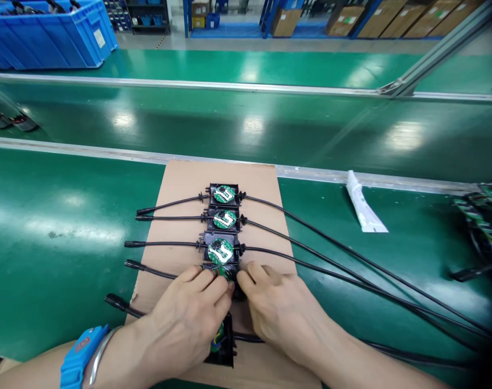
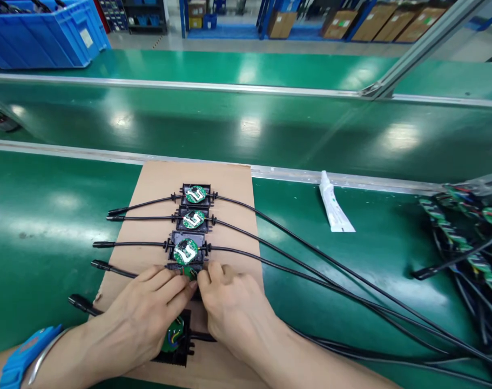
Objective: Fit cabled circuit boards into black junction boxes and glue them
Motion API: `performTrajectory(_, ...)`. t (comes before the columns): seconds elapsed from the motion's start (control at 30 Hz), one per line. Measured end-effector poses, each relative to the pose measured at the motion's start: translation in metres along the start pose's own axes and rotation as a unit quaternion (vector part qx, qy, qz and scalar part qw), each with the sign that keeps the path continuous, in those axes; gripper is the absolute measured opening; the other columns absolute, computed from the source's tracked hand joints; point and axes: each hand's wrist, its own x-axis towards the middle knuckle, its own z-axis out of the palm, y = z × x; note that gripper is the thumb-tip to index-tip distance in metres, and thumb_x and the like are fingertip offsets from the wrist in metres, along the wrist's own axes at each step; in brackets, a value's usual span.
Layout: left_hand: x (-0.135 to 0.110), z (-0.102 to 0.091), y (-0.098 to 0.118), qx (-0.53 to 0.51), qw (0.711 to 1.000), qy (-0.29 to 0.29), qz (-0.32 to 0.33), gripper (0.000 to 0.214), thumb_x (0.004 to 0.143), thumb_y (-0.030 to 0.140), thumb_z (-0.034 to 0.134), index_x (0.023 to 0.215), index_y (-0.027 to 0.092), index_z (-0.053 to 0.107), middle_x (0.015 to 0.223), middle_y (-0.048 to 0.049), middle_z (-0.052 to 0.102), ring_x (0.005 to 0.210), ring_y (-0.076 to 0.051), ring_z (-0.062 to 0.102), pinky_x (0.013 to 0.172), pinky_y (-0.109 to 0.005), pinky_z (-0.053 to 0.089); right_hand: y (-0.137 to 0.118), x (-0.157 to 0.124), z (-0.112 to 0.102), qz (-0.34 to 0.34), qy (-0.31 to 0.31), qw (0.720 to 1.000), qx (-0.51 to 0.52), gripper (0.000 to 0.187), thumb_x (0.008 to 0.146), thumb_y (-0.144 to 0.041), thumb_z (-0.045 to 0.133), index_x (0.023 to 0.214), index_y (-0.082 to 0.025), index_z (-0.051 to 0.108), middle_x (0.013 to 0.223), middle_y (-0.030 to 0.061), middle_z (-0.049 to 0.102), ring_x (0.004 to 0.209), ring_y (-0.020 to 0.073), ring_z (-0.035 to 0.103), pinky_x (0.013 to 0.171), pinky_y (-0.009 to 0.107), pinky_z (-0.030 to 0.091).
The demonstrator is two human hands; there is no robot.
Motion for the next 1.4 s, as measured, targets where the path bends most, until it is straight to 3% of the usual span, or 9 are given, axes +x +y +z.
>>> performTrajectory(0.2,-0.003,-0.001,0.001,0.003,1.000,-0.005,-0.028,0.058,0.081,0.008,0.043,0.139,0.013,0.037,0.110,-0.0084,0.058,0.094,-0.024,0.051,0.089,-0.039,0.042,0.020,-0.011,0.023,-0.029,0.188,0.973,0.134,0.017,0.090,-0.015,0.048,0.080,-0.017,0.062,0.076,0.0050,0.057,0.070,0.0184,0.050,0.062,0.031,0.039)
performTrajectory(0.33,0.000,-0.001,0.003,0.006,0.999,-0.017,-0.034,0.058,0.082,0.011,0.045,0.139,0.014,0.039,0.109,-0.0085,0.059,0.091,-0.024,0.051,0.083,-0.039,0.041,0.025,-0.013,0.030,-0.075,0.220,0.956,0.180,0.019,0.090,-0.011,0.047,0.098,-0.014,0.064,0.083,0.0071,0.060,0.078,0.0190,0.051,0.069,0.033,0.045)
performTrajectory(0.57,0.008,0.000,0.003,-0.003,0.999,-0.003,-0.050,0.053,0.080,0.012,0.049,0.133,0.012,0.047,0.108,-0.0086,0.060,0.092,-0.023,0.051,0.083,-0.037,0.040,0.021,-0.010,0.033,-0.130,0.205,0.968,0.062,0.036,0.092,-0.005,0.031,0.100,-0.005,0.065,0.082,0.0127,0.060,0.075,0.0221,0.048,0.065,0.035,0.047)
performTrajectory(0.8,-0.001,-0.005,0.012,-0.018,0.998,0.015,-0.053,0.050,0.081,0.012,0.050,0.130,0.016,0.050,0.105,-0.0072,0.062,0.087,-0.023,0.051,0.079,-0.039,0.041,0.016,-0.014,0.020,-0.117,0.184,0.974,0.062,0.032,0.090,-0.006,0.035,0.080,-0.014,0.064,0.073,0.0071,0.056,0.068,0.0196,0.045,0.060,0.033,0.041)
performTrajectory(0.93,-0.014,-0.007,-0.004,-0.091,0.986,0.136,-0.030,0.042,0.084,0.009,0.045,0.124,0.021,0.053,0.102,-0.0061,0.060,0.089,-0.022,0.051,0.079,-0.037,0.043,0.028,-0.011,0.001,-0.075,0.143,0.975,0.155,0.021,0.091,-0.015,0.043,0.093,-0.017,0.064,0.083,0.0068,0.059,0.079,0.0200,0.050,0.071,0.034,0.045)
performTrajectory(1.03,-0.012,-0.009,-0.040,-0.068,0.966,0.223,-0.112,0.027,0.088,0.010,0.043,0.111,0.018,0.055,0.103,-0.0093,0.058,0.094,-0.024,0.050,0.080,-0.041,0.043,0.045,0.004,0.002,-0.037,0.180,0.972,0.149,0.023,0.090,-0.015,0.047,0.111,-0.014,0.057,0.101,0.0113,0.062,0.095,0.0243,0.053,0.084,0.043,0.046)
performTrajectory(1.17,-0.006,-0.011,-0.073,-0.091,0.968,0.158,-0.169,0.011,0.092,0.022,0.047,0.090,0.016,0.056,0.091,-0.0082,0.060,0.087,-0.025,0.055,0.076,-0.040,0.046,0.052,0.013,0.010,-0.029,0.180,0.967,0.178,0.018,0.091,-0.013,0.046,0.108,-0.016,0.052,0.102,0.0100,0.064,0.095,0.0231,0.057,0.082,0.041,0.049)
performTrajectory(1.3,-0.010,-0.020,-0.069,-0.171,0.963,0.135,-0.158,0.021,0.098,0.025,0.036,0.099,0.021,0.056,0.090,-0.0028,0.065,0.079,-0.018,0.062,0.069,-0.031,0.050,0.037,-0.005,-0.008,-0.046,0.155,0.964,0.211,0.022,0.093,-0.009,0.038,0.109,-0.019,0.049,0.095,0.0065,0.063,0.083,0.0175,0.060,0.070,0.031,0.050)
performTrajectory(1.4,-0.010,-0.026,-0.063,-0.158,0.969,0.133,-0.136,0.024,0.098,0.026,0.036,0.105,0.023,0.058,0.093,-0.0025,0.066,0.081,-0.018,0.064,0.071,-0.032,0.051,0.026,-0.013,-0.031,-0.062,0.106,0.975,0.186,0.027,0.090,-0.004,0.035,0.104,-0.021,0.052,0.087,0.0040,0.061,0.074,0.0171,0.059,0.061,0.029,0.047)
